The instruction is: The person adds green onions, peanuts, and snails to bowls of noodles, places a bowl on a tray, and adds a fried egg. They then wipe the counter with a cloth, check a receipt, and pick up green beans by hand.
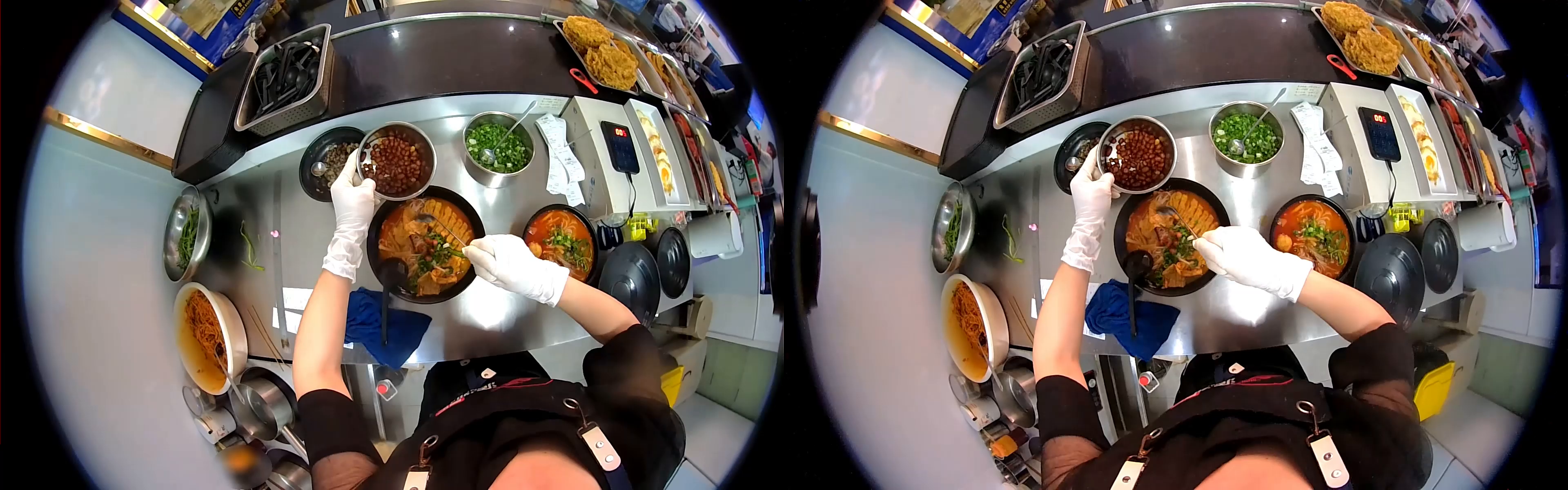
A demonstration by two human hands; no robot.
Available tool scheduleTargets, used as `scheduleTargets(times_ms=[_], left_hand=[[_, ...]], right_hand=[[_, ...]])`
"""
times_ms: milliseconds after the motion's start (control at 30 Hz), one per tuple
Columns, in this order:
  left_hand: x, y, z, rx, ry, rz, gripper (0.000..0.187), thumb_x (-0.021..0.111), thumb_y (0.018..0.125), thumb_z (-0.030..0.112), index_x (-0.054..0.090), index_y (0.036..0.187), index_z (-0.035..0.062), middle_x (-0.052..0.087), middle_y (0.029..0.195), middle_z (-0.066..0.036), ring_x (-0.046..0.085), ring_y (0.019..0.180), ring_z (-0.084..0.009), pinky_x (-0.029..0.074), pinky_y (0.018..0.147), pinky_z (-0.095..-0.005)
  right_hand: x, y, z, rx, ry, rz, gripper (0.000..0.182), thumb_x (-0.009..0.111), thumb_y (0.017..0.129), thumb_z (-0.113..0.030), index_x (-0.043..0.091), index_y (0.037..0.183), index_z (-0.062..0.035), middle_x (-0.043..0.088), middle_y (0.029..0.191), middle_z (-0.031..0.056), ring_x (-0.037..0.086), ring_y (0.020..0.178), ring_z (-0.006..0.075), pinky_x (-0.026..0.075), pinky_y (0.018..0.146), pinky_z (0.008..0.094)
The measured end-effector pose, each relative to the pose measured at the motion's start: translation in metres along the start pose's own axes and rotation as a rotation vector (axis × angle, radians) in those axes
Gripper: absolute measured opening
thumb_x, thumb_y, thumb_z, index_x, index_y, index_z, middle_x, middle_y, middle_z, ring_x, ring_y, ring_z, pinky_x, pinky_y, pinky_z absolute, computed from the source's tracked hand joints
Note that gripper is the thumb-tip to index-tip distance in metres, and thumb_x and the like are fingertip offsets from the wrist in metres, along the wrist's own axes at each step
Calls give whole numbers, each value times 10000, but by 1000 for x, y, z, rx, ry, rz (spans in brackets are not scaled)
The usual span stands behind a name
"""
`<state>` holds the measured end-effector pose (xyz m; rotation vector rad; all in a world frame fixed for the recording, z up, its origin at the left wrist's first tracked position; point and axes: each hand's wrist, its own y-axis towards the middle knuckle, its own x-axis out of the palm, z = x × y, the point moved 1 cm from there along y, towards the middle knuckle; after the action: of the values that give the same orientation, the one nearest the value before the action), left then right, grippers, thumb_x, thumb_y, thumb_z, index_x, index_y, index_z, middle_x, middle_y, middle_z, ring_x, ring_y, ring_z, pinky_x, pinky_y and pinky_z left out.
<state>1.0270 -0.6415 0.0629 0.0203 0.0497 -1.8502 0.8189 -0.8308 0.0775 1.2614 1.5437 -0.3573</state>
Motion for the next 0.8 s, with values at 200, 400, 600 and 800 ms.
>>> scheduleTargets(times_ms=[200, 400, 600, 800], left_hand=[[11, -4, 1, 50, -3, -24, 593, 451, 767, -137, 484, 1338, 18, 599, 850, -11, 511, 563, -50, 452, 496, -191], [36, -19, 17, 52, 14, -111, 562, 451, 779, -141, 502, 1319, 7, 633, 990, -30, 547, 684, -42, 464, 570, -182], [48, -22, 8, 46, -28, -154, 561, 438, 771, -144, 492, 1316, -22, 619, 1113, -63, 582, 910, -79, 469, 775, -187], [57, -21, 6, 52, 20, -188, 584, 447, 765, -139, 492, 1327, 9, 590, 932, -26, 542, 729, -67, 454, 644, -196]], right_hand=[[-25, 37, 18, 148, -10, 339, 200, 592, 792, -20, 584, 991, -21, 632, 873, 128, 627, 725, 296, 518, 644, 352], [4, 42, 43, 268, 29, 392, 155, 587, 830, -54, 585, 980, -13, 630, 850, 126, 624, 725, 301, 512, 649, 339], [12, 36, 55, 964, 1108, 820, 133, 519, 916, -67, 614, 901, 24, 613, 680, 43, 583, 576, 86, 482, 527, 239], [0, 25, 66, 918, 1010, 862, 131, 503, 943, -84, 589, 923, 13, 613, 691, 58, 573, 532, 101, 473, 497, 224]])
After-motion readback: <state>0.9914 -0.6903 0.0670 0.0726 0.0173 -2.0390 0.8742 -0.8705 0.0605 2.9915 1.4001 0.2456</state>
